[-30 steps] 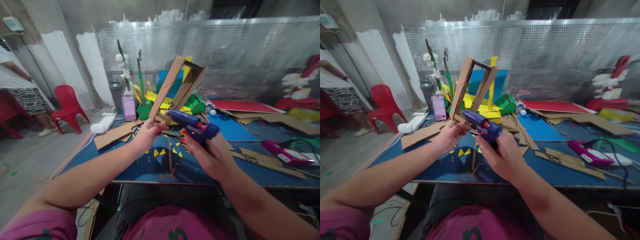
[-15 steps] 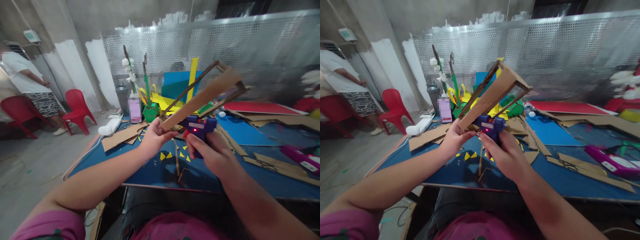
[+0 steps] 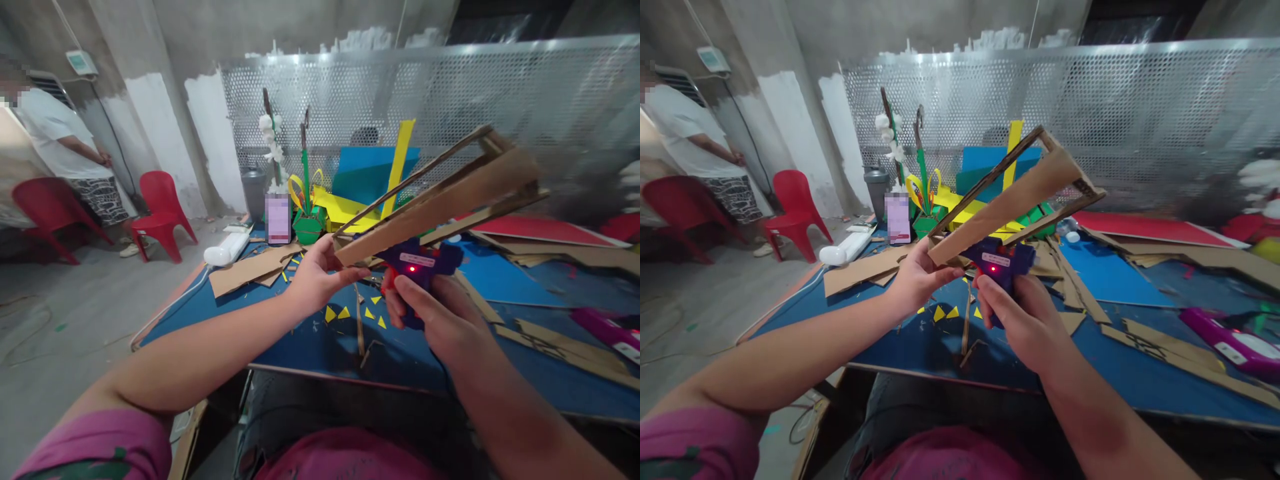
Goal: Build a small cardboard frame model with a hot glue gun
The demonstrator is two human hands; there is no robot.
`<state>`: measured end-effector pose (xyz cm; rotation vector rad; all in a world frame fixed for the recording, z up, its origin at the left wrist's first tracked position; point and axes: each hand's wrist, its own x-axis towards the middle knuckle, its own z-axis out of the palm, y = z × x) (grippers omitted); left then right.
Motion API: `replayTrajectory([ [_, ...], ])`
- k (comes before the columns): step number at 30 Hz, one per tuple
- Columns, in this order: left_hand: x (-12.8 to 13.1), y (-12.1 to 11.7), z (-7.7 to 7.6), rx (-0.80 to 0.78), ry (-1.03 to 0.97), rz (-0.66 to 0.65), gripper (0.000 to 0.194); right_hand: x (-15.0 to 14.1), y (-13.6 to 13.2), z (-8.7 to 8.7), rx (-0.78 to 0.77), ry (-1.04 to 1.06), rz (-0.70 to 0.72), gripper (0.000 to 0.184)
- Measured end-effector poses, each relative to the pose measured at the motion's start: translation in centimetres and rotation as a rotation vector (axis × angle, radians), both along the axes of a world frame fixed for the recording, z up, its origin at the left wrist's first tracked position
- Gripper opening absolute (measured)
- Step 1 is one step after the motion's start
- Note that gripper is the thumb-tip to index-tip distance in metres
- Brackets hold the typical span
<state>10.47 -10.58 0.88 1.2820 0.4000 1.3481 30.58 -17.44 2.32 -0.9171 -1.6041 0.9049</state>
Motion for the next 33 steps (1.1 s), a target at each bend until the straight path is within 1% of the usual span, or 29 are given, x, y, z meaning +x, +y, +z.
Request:
replayTrajectory([
  [3,0.0,0.0,0.0,0.009,-0.008,-0.02,0.063,0.2,0.1,-0.3,-0.012,0.005,0.009,0.048],
  [6,0.1,-0.1,0.0,0.015,-0.009,-0.015,0.062,0.3,0.1,-0.3,-0.003,-0.005,0.011,0.05],
  [10,0.1,-0.2,0.1,0.0,-0.004,-0.002,0.065,0.3,0.0,-0.4,0.031,-0.065,-0.018,0.051],
  [14,0.2,-0.2,0.2,0.013,-0.008,0.0,0.063,0.3,0.0,-0.3,0.047,-0.104,-0.043,0.053],
  [18,0.2,-0.2,0.1,0.029,-0.045,-0.018,0.061,0.3,-0.2,0.1,0.105,-0.171,-0.092,0.053],
  [21,0.2,-0.1,0.0,0.025,-0.05,-0.015,0.064,0.1,-0.5,0.5,0.151,-0.219,-0.154,0.05],
  [24,0.1,0.0,-0.1,0.013,-0.025,0.009,0.067,-0.1,-0.7,0.7,0.198,-0.237,-0.181,0.045],
  [28,0.0,0.0,-0.3,-0.001,-0.017,0.045,0.066,-0.2,-0.7,0.5,0.263,-0.283,-0.211,0.031],
  [33,0.1,-0.1,-0.2,0.004,-0.035,0.027,0.065,0.1,-0.5,0.2,0.315,-0.337,-0.257,0.029],
])
